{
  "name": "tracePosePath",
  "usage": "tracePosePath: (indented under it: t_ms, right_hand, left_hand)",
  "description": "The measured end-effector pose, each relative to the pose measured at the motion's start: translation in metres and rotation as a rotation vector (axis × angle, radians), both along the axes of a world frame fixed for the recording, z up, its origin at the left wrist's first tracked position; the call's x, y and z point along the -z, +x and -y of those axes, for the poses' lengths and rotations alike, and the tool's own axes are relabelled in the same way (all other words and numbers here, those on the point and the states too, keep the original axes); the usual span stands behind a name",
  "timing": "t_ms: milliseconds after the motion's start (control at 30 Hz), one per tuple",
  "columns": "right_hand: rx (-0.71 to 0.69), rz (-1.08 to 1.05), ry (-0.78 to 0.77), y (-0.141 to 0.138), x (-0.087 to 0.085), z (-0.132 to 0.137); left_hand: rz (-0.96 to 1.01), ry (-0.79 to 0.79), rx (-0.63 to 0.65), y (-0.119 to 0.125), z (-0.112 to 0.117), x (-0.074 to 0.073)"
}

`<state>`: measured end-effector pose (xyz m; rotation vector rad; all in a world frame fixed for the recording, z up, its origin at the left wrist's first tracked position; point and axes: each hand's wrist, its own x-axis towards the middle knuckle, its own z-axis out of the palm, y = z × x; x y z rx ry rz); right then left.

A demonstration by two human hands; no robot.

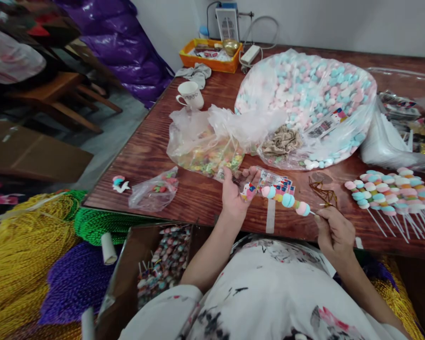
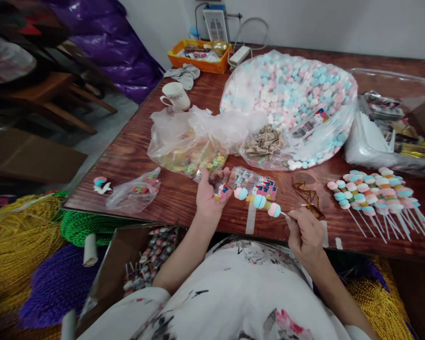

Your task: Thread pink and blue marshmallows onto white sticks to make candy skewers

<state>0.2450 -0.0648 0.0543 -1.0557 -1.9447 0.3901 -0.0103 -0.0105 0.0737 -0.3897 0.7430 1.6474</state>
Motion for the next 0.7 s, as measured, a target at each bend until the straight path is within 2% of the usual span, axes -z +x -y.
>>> tracePosePath:
  t_ms: [100, 200, 300, 367, 433, 533, 700]
  right_hand:
    - [0.077, -0.167, -0.192, -0.001, 0.003, 0.007]
    - [0.147, -0.511, -0.493, -0.012, 0.005, 0.011]
    - [0.002, -0.88, -0.8, -0.034, 0.005, 0.004]
    - [-0.127, -1.018, -0.944, -0.05, 0.004, -0.005]
    - [-0.181, -1.117, -1.021, -0.064, 0.004, -0.017]
    - [-0.162, -1.22, -1.045, -0.079, 0.004, -0.032]
    - [-0.106, -1.163, -1.042, -0.089, 0.006, -0.041]
  left_hand:
    - [0.028, 0.032, 0.035, 0.002, 0.002, 0.003]
    - [0.041, 0.082, 0.076, 0.006, 0.003, 0.005]
    - [-0.022, 0.143, 0.115, 0.015, 0.004, 0.002]
    - [-0.089, 0.213, 0.162, 0.025, 0.006, -0.001]
    - [-0.175, 0.288, 0.199, 0.035, 0.01, -0.004]
    - [-0.311, 0.332, 0.229, 0.049, 0.014, -0.006]
    - [-0.375, 0.344, 0.251, 0.057, 0.018, 0.003]
